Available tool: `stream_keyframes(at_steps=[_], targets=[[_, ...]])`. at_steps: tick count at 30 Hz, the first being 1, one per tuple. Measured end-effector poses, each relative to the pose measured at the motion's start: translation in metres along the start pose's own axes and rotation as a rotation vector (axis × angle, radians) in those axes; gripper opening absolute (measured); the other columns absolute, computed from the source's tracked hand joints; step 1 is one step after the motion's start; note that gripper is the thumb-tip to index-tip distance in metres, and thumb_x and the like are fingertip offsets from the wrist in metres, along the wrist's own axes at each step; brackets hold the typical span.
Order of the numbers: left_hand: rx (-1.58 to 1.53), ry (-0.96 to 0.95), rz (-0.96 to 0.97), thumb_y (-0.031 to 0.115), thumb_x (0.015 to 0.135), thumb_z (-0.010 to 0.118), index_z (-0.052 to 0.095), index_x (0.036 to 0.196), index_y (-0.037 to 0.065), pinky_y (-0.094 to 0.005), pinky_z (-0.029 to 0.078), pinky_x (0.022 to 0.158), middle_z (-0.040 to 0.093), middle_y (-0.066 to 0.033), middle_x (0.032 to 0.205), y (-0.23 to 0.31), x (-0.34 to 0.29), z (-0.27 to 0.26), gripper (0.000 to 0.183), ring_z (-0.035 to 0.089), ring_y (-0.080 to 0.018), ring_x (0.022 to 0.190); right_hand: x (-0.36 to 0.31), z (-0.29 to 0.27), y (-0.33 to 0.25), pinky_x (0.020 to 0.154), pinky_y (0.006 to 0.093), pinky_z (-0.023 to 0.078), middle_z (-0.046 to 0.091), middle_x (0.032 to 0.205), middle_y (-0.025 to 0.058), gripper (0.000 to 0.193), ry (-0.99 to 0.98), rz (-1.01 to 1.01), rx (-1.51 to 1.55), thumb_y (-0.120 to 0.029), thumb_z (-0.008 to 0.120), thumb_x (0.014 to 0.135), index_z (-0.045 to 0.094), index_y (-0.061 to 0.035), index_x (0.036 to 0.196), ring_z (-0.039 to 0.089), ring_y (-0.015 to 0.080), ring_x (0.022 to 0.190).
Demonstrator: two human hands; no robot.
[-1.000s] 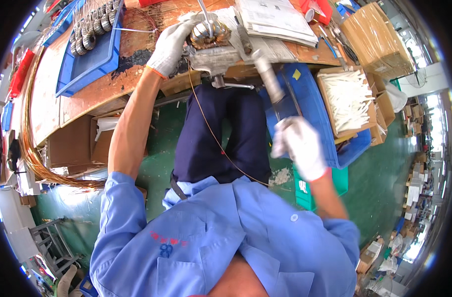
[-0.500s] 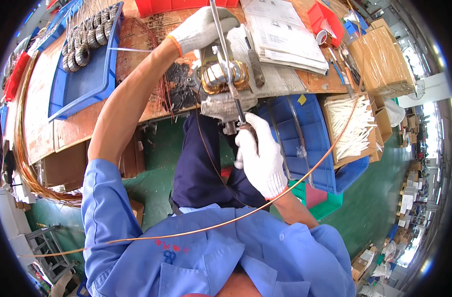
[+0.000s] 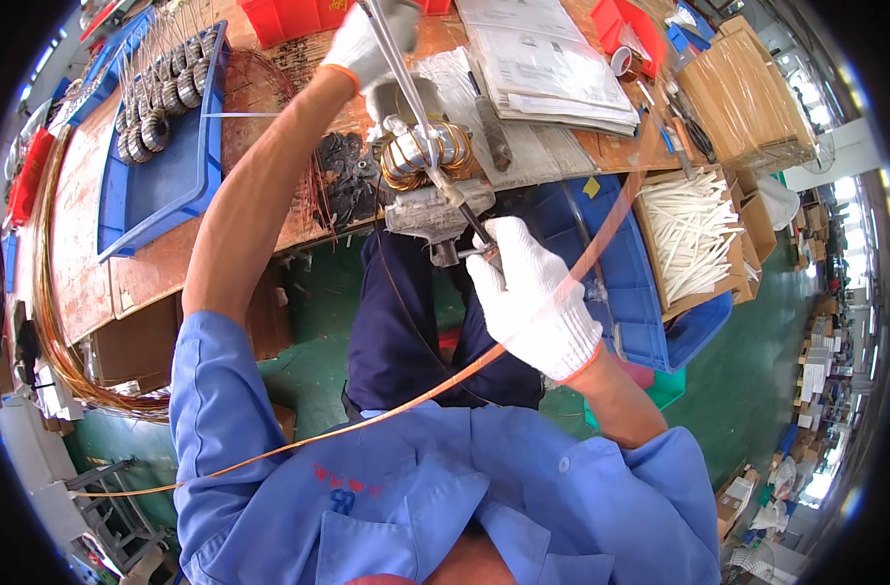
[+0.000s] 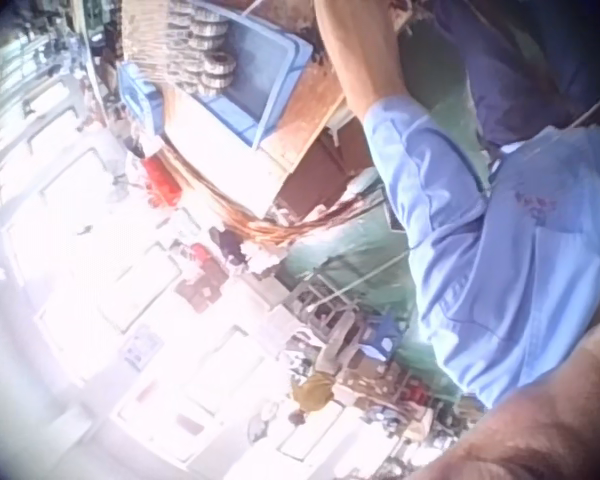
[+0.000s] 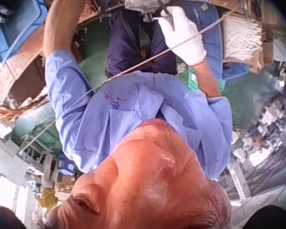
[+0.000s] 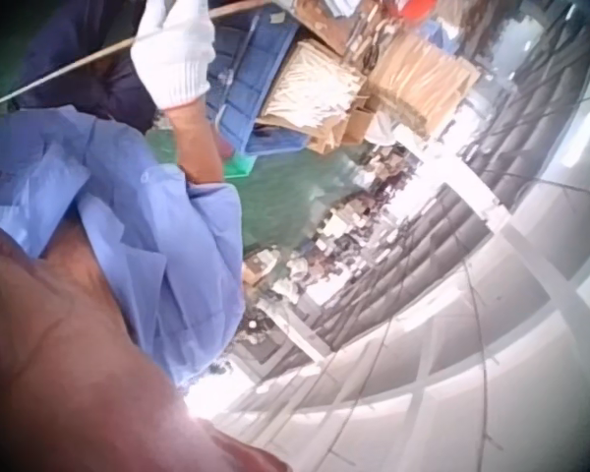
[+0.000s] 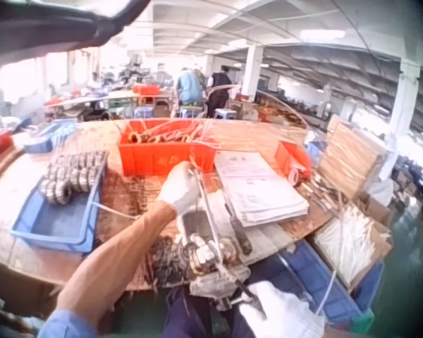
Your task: Winding copper wire around a toroid core using a metal guide tool.
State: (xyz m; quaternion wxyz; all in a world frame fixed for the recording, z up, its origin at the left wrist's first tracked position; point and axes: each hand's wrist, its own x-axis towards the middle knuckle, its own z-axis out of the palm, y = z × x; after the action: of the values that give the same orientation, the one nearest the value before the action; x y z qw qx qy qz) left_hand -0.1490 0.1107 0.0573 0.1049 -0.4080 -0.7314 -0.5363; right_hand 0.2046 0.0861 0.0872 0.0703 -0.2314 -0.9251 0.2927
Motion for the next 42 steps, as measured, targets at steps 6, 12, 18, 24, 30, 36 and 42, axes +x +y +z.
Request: stream_keyframes(at_steps=[6, 12, 18, 24, 30, 36, 42], targets=[[-0.380, 0.054, -0.559, 0.033, 0.104, 0.050, 0.075, 0.091, -0.003, -0.0308, 0.050, 0.054, 0.074, -0.0128, 0.079, -0.036, -0.022, -0.102, 0.045, 0.062, -0.0152, 0.059, -0.035, 0.009, 0.000, 0.079, 0.0529, 0.057, 0.072, 0.106, 0.0237, 0.031, 0.046, -0.040, 0.044, -0.012, 0.065, 0.101, 0.053, -0.0010, 0.127, 0.071, 0.0461, 0.096], [-0.392, -0.560, -0.787, 0.064, 0.109, 0.033, 0.067, 0.116, -0.010, -0.0384, 0.064, 0.080, 0.077, -0.0239, 0.105, 0.051, -0.204, -0.101, 0.082, 0.077, -0.0275, 0.086, -0.041, 0.014, 0.009, 0.076, 0.0550, 0.056, 0.072, 0.105, 0.0221, 0.028, 0.051, 0.003, 0.082, -0.018, 0.063, 0.102, 0.054, -0.0067, 0.126, 0.071, 0.0470, 0.093], [-0.872, -0.032, -0.975, 0.058, 0.108, 0.053, 0.038, 0.069, 0.017, -0.0274, 0.022, 0.040, 0.029, 0.0061, 0.056, 0.088, -0.255, -0.032, 0.058, 0.027, -0.0080, 0.043, -0.045, 0.020, 0.012, 0.074, 0.0535, 0.056, 0.072, 0.099, 0.0229, 0.029, 0.140, -0.137, 0.095, -0.019, 0.063, 0.102, 0.051, -0.0054, 0.125, 0.071, 0.0459, 0.091], [-0.905, -0.087, -0.982, 0.056, 0.109, 0.051, 0.037, 0.068, 0.017, -0.0267, 0.021, 0.041, 0.030, 0.0059, 0.057, 0.073, -0.258, -0.037, 0.058, 0.027, -0.0078, 0.044, -0.092, 0.006, -0.009, 0.078, 0.0558, 0.055, 0.073, 0.101, 0.0244, 0.031, -0.003, 0.050, 0.126, -0.023, 0.062, 0.104, 0.050, -0.0050, 0.127, 0.070, 0.0490, 0.093], [-0.907, -0.152, -1.017, 0.056, 0.109, 0.050, 0.039, 0.068, 0.016, -0.0256, 0.022, 0.040, 0.028, 0.0064, 0.056, 0.074, -0.254, -0.047, 0.058, 0.027, -0.0074, 0.044, -0.170, -0.020, -0.005, 0.072, 0.0394, 0.055, 0.069, 0.089, 0.0159, 0.024, -0.096, 0.171, 0.275, -0.010, 0.067, 0.100, 0.057, -0.0024, 0.120, 0.073, 0.0300, 0.080], [-1.018, -0.169, -0.978, 0.053, 0.111, 0.047, 0.061, 0.084, 0.008, -0.0338, 0.045, 0.049, 0.049, -0.0025, 0.062, 0.060, -0.257, -0.053, 0.054, 0.048, -0.0160, 0.052, -0.133, 0.001, 0.009, 0.068, 0.0350, 0.055, 0.065, 0.087, 0.0130, 0.020, 0.205, 0.079, 0.141, -0.006, 0.070, 0.098, 0.060, -0.0017, 0.115, 0.069, 0.0268, 0.071], [-1.236, 0.225, -1.007, 0.055, 0.108, 0.054, 0.061, 0.122, -0.003, -0.0405, 0.060, 0.080, 0.070, -0.0136, 0.096, 0.041, -0.238, -0.088, 0.060, 0.069, -0.0248, 0.090, -0.017, 0.011, 0.007, 0.114, 0.0584, 0.046, 0.065, 0.122, 0.0221, 0.028, 0.377, -0.746, -0.363, -0.020, 0.082, 0.080, 0.065, -0.0009, 0.092, 0.061, 0.0420, 0.125]])
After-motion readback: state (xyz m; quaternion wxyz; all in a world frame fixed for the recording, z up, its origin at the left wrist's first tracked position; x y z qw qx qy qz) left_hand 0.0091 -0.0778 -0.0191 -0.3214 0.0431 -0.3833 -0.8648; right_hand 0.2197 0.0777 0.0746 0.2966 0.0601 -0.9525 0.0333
